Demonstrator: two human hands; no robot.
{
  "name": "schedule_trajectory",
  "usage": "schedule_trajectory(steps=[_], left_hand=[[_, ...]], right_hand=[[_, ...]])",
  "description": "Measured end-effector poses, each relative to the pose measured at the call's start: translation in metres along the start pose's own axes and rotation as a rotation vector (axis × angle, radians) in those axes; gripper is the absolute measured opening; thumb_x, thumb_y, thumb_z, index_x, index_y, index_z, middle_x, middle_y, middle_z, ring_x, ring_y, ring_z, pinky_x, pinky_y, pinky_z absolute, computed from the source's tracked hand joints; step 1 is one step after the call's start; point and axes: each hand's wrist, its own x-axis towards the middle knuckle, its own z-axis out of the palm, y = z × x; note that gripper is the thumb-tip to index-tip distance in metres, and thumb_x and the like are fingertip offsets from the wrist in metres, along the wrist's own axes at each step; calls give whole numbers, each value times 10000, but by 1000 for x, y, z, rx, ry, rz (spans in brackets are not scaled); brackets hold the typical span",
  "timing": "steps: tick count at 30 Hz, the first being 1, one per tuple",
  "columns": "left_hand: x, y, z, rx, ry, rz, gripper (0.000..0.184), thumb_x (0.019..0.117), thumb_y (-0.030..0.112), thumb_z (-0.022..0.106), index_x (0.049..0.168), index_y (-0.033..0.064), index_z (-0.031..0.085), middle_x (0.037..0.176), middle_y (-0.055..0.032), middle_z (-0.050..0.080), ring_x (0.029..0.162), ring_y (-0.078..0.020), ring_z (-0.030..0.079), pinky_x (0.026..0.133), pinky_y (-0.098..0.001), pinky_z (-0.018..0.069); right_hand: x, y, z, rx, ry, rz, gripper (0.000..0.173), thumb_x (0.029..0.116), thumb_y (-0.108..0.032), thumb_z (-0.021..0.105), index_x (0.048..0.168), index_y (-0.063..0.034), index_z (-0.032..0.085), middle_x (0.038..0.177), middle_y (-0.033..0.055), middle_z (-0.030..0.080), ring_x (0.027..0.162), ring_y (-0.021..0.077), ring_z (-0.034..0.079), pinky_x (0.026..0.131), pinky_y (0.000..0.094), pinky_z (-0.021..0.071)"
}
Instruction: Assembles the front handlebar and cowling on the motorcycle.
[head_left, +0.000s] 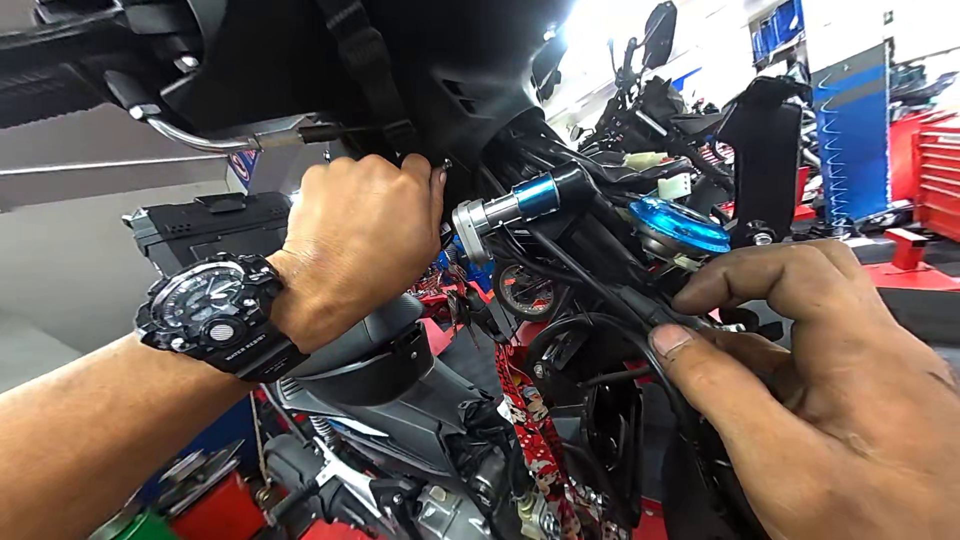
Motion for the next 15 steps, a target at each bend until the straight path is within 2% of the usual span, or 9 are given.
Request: schedule_trajectory(steps=[4, 6, 8, 11, 15], left_hand=[[1, 3, -4, -3, -32, -1, 503, 1099, 361, 278, 908, 20, 594, 676, -201, 586, 676, -465, 644, 534, -586, 452], [1, 0, 0, -64, -22, 2, 492, 1095, 367, 297, 916, 26, 603, 694, -198, 602, 701, -461, 655, 557, -595, 469], [-2, -5, 9, -179, 5, -20, 493, 1089, 386, 303, 955, 42, 629, 724, -183, 624, 727, -443, 670, 585, -600, 493], [-16, -12, 25, -358, 57, -79, 498, 1091, 434, 299, 993, 93, 648, 711, -125, 626, 712, -378, 675, 587, -566, 507], [-70, -12, 41, -645, 131, -184, 439, 1094, 425, 353, 1075, 121, 669, 694, -71, 620, 652, -286, 648, 571, -530, 502]], right_hand=[[0, -1, 2, -38, 25, 4, 204, 873, -355, 650, 1051, -260, 622, 1138, -36, 530, 906, 49, 612, 639, 243, 570], [-2, -2, 3, -82, 26, 6, 234, 888, -371, 634, 1079, -238, 617, 1155, -11, 533, 895, 68, 617, 639, 274, 566], [-4, -3, 3, -98, 17, 0, 281, 909, -360, 629, 1141, -201, 619, 1177, 17, 543, 895, 90, 643, 659, 300, 601], [-6, -4, 1, -125, 1, -42, 312, 935, -323, 615, 1189, -143, 612, 1211, 49, 563, 965, 106, 649, 723, 318, 605], [-13, -1, -2, -115, 103, -108, 269, 939, -300, 595, 1152, -141, 632, 1172, 21, 600, 981, 86, 650, 760, 281, 601]])
